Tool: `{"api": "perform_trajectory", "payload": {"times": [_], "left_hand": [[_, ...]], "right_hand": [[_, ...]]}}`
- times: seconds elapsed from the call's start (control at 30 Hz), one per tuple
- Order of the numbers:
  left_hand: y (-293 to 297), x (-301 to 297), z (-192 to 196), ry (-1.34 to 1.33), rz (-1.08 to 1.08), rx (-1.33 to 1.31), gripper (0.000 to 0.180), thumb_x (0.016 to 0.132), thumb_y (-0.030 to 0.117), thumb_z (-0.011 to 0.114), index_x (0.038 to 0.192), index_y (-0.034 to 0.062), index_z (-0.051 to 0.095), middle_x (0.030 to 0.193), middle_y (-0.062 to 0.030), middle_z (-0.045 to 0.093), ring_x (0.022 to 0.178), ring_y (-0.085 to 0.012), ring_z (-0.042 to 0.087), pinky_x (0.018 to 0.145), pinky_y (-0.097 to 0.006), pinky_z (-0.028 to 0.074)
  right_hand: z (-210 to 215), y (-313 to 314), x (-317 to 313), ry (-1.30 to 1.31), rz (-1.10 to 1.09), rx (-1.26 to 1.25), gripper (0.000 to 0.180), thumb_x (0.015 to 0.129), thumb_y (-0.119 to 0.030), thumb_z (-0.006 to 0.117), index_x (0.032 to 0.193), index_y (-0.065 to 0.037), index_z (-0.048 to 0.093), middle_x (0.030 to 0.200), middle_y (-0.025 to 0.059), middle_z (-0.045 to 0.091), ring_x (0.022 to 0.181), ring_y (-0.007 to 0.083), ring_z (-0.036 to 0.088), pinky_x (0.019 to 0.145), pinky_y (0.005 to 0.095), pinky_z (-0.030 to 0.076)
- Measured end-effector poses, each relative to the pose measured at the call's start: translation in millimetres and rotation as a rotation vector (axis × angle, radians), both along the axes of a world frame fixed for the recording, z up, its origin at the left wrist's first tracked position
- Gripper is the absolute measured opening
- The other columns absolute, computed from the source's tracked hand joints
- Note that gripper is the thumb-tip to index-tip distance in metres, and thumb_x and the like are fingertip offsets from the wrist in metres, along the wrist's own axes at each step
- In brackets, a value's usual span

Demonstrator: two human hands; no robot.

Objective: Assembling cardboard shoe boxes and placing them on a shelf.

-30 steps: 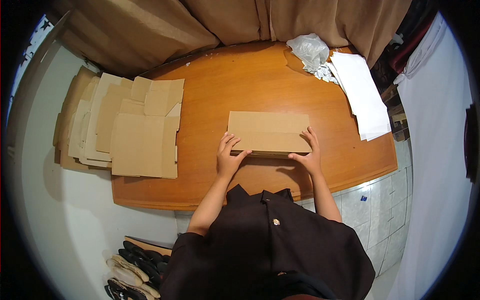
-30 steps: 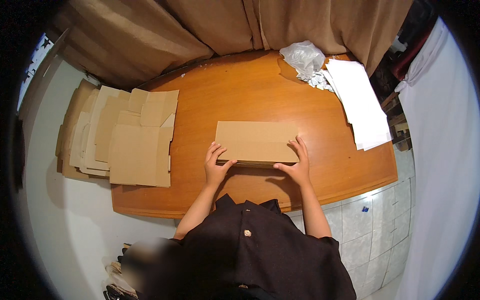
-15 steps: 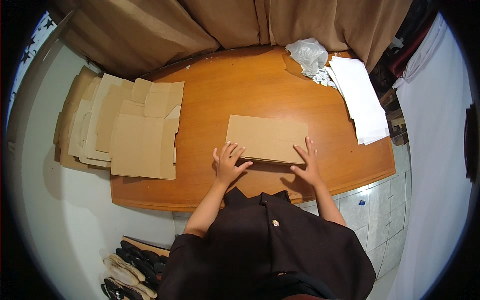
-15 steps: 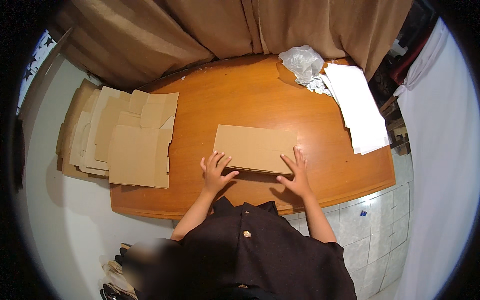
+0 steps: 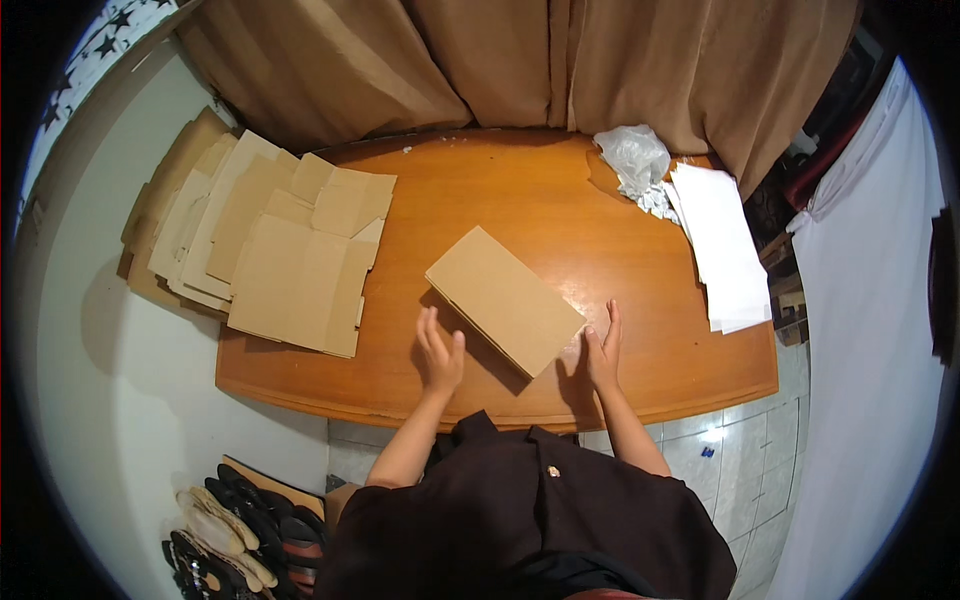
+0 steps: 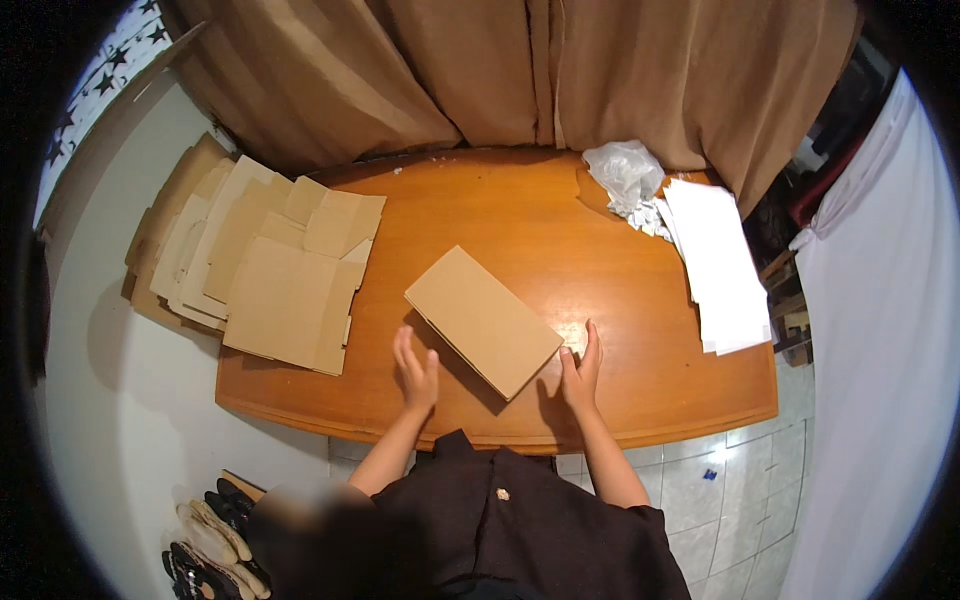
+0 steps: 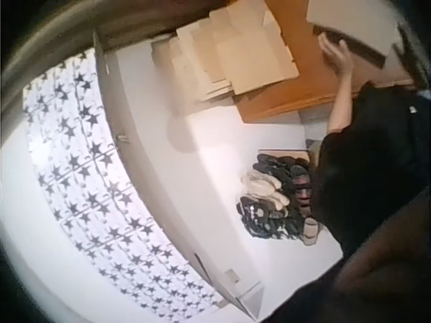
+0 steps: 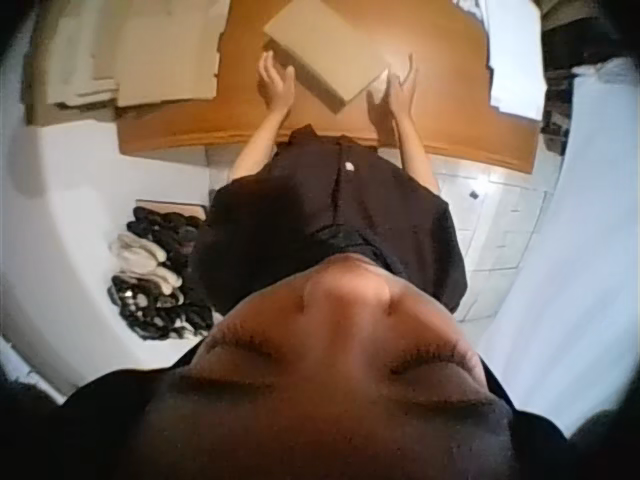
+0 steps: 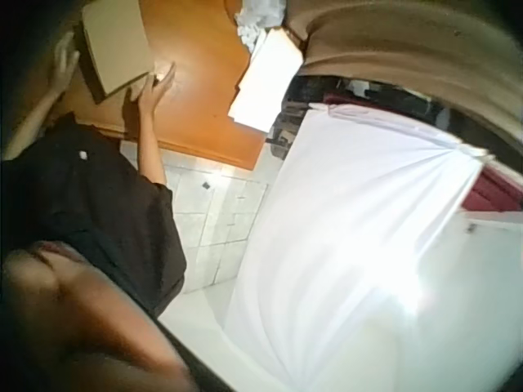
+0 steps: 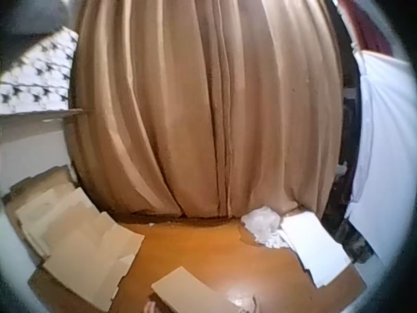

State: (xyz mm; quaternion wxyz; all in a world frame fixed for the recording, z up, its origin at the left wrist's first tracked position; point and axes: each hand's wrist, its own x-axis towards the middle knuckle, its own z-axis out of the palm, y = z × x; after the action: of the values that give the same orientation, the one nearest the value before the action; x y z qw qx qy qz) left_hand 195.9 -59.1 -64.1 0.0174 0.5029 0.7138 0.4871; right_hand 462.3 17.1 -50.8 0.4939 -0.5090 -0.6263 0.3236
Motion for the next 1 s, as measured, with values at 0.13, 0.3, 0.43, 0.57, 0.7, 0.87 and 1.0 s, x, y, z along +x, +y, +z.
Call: {"api": "perform_trajectory", "payload": {"times": [0.13, 0.3, 0.43, 0.57, 0.7, 0.87, 1.0], "left_hand": [[-11, 25, -28, -0.34, -0.331, -0.274, 0.066, 0.091, 0.039, 0.046, 0.136, -0.0041, 0.026, 0.142, -0.0244, 0.021, 0.131, -0.0378, 0.023, 0.107, -0.042, 0.021], [-19, 48, -34, -0.686, -0.467, -0.453, 0.082, 0.09, 0.045, 0.047, 0.141, -0.0033, 0.005, 0.148, -0.0234, 0.003, 0.137, -0.0347, 0.004, 0.111, -0.04, 0.01], [-36, 34, -43, -0.778, -0.573, -0.356, 0.078, 0.094, 0.038, 0.041, 0.142, -0.0018, -0.006, 0.149, -0.0199, -0.007, 0.138, -0.0302, -0.005, 0.111, -0.038, 0.003], [-61, 14, 10, -1.012, -0.485, -0.12, 0.064, 0.099, 0.031, 0.03, 0.143, 0.0015, -0.006, 0.151, -0.0105, -0.006, 0.139, -0.0214, -0.005, 0.111, -0.033, 0.002], [-119, -7, 68, -0.996, -0.315, 0.156, 0.06, 0.099, 0.027, 0.029, 0.143, -0.0006, -0.001, 0.152, -0.009, -0.001, 0.139, -0.0187, -0.001, 0.111, -0.032, 0.004], [-232, -27, 123, -0.806, -0.143, 0.345, 0.06, 0.099, 0.026, 0.029, 0.142, -0.0022, 0.0, 0.152, -0.011, 0.0, 0.139, -0.0196, 0.0, 0.111, -0.032, 0.003], [-352, -9, 167, -0.747, 0.07, 0.45, 0.062, 0.098, 0.027, 0.031, 0.143, -0.002, -0.001, 0.152, -0.0104, 0.0, 0.139, -0.0191, 0.0, 0.111, -0.032, 0.003]], "right_hand": [[-26, 11, 10, -0.132, 0.077, -0.226, 0.046, 0.094, -0.03, 0.043, 0.133, -0.006, 0.041, 0.138, 0.0195, 0.034, 0.13, 0.0306, 0.027, 0.108, 0.0405, 0.021], [-26, -13, 7, 0.219, 0.25, -0.436, 0.041, 0.096, -0.03, 0.04, 0.125, -0.001, 0.047, 0.125, 0.0148, 0.048, 0.118, 0.024, 0.042, 0.1, 0.0341, 0.031], [-11, -44, -20, 0.12, 0.383, -0.407, 0.044, 0.091, -0.021, 0.046, 0.13, -0.001, 0.036, 0.12, 0.0121, 0.047, 0.114, 0.0206, 0.042, 0.1, 0.0329, 0.03], [13, -74, -56, 0.067, 0.552, -0.145, 0.061, 0.087, -0.02, 0.056, 0.135, 0.003, 0.026, 0.14, 0.0203, 0.029, 0.133, 0.0299, 0.025, 0.109, 0.0383, 0.018], [26, -118, -95, 0.079, 0.72, -0.004, 0.061, 0.087, -0.018, 0.055, 0.136, 0.003, 0.026, 0.14, 0.0225, 0.028, 0.131, 0.0331, 0.026, 0.108, 0.0413, 0.019], [45, -174, -148, 0.077, 0.862, 0.301, 0.053, 0.086, -0.015, 0.056, 0.131, 0.002, 0.034, 0.134, 0.023, 0.036, 0.125, 0.0338, 0.034, 0.103, 0.0424, 0.026], [73, -254, -195, 0.303, 1.042, 0.411, 0.052, 0.085, -0.018, 0.057, 0.129, -0.001, 0.037, 0.122, 0.0199, 0.04, 0.113, 0.0326, 0.039, 0.098, 0.0426, 0.03]]}}
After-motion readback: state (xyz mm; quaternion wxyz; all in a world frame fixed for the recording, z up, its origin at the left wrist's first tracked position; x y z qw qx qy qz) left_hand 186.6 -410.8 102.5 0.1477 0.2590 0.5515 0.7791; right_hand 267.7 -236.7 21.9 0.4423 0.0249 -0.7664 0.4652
